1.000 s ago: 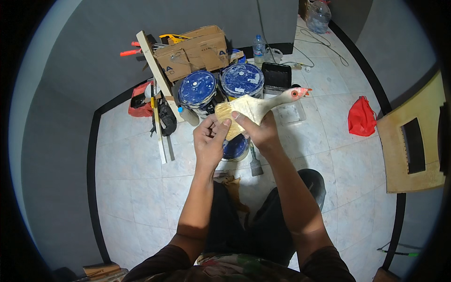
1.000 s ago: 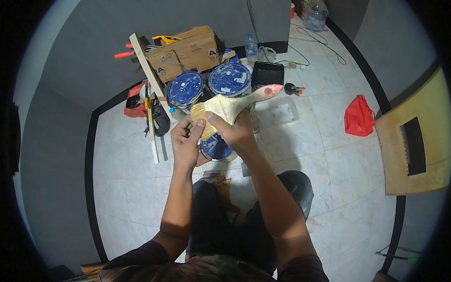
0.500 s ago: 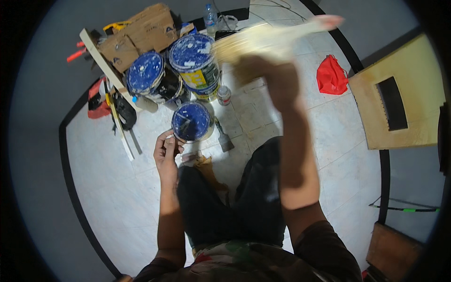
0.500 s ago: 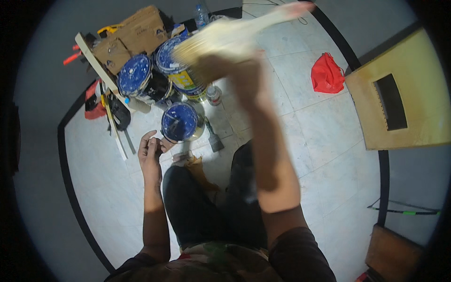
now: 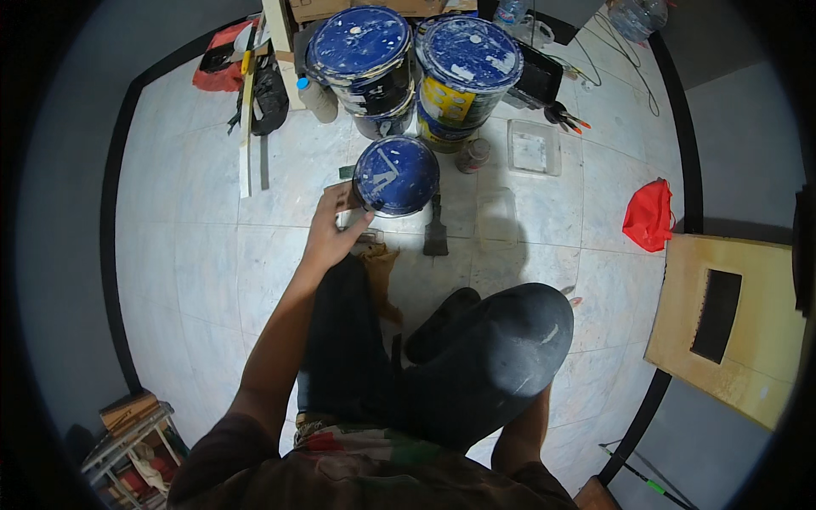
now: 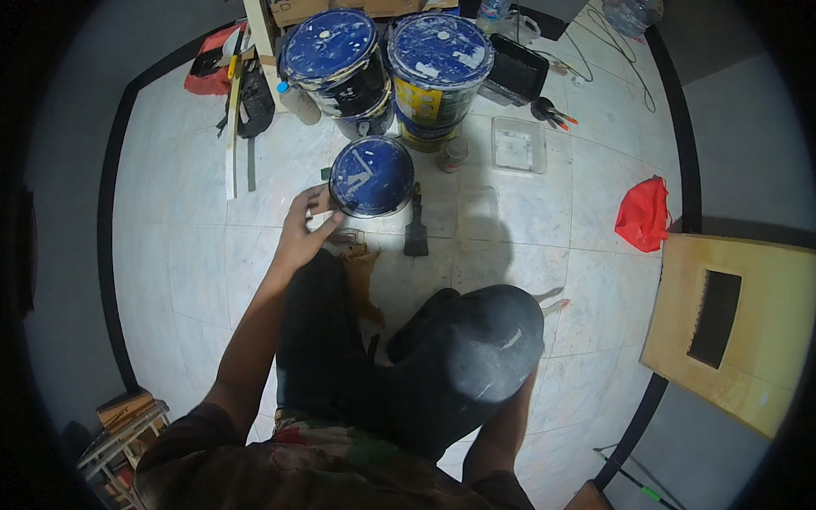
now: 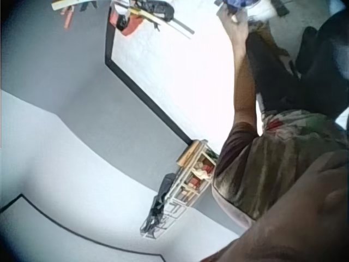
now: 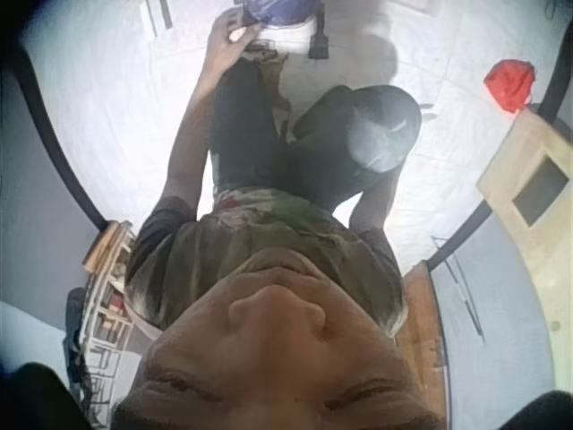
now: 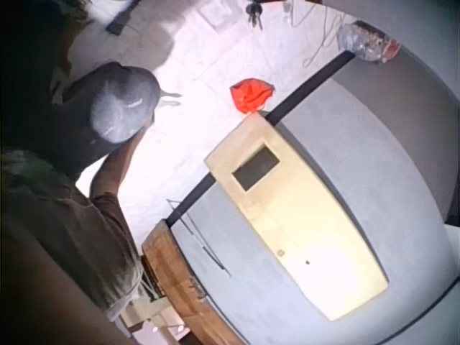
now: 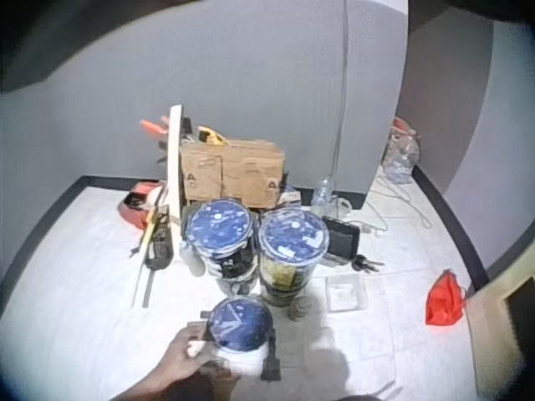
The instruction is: The person rubs a paint brush with their hands, stirs a dark liquid in a small bucket using a stick, and سپس lifts the bucket.
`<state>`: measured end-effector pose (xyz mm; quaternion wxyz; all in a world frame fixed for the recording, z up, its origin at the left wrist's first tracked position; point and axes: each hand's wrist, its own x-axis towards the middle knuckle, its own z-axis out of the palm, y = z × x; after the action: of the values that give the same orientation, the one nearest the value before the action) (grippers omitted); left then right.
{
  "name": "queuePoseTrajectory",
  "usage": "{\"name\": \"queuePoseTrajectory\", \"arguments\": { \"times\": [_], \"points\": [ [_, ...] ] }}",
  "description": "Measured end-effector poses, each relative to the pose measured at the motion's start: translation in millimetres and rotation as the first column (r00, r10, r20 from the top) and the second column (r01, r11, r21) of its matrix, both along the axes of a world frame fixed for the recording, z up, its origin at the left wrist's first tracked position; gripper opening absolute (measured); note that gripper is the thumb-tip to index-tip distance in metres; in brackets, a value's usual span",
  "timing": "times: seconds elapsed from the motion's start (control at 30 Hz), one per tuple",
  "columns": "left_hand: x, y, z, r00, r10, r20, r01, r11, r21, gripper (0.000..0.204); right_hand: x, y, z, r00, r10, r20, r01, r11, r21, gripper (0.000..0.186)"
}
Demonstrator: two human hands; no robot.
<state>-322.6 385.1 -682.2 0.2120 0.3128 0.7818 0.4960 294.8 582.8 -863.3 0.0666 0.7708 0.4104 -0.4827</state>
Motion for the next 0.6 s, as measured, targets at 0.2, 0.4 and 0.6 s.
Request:
{"name": "queuePoseTrajectory", "arguments": {
  "times": [0.2, 0.4, 0.6],
  "points": [
    [-21.4, 67.2, -16.8, 0.854, -0.276, -0.440, 0.047, 0.885, -0.463, 0.139, -57.1, -19.4, 26.7, 0.996, -0.019, -0.088, 0.027, 0.995, 0.093, 0.032],
    [-38.3, 122.2, -17.3, 0.661, -0.698, -0.277, 0.212, 0.527, -0.823, 0.159, -98.4, 6.7, 72.9, 0.986, 0.049, -0.157, 0.014, 0.926, 0.377, 0.035],
    [-48.1, 114.7, -9.7, 0.657, -0.729, -0.193, 0.242, 0.446, -0.862, 0.161, -143.4, 76.0, 138.4, 0.932, 0.348, -0.104, -0.214, 0.758, 0.616, 0.039]
  ]
}}
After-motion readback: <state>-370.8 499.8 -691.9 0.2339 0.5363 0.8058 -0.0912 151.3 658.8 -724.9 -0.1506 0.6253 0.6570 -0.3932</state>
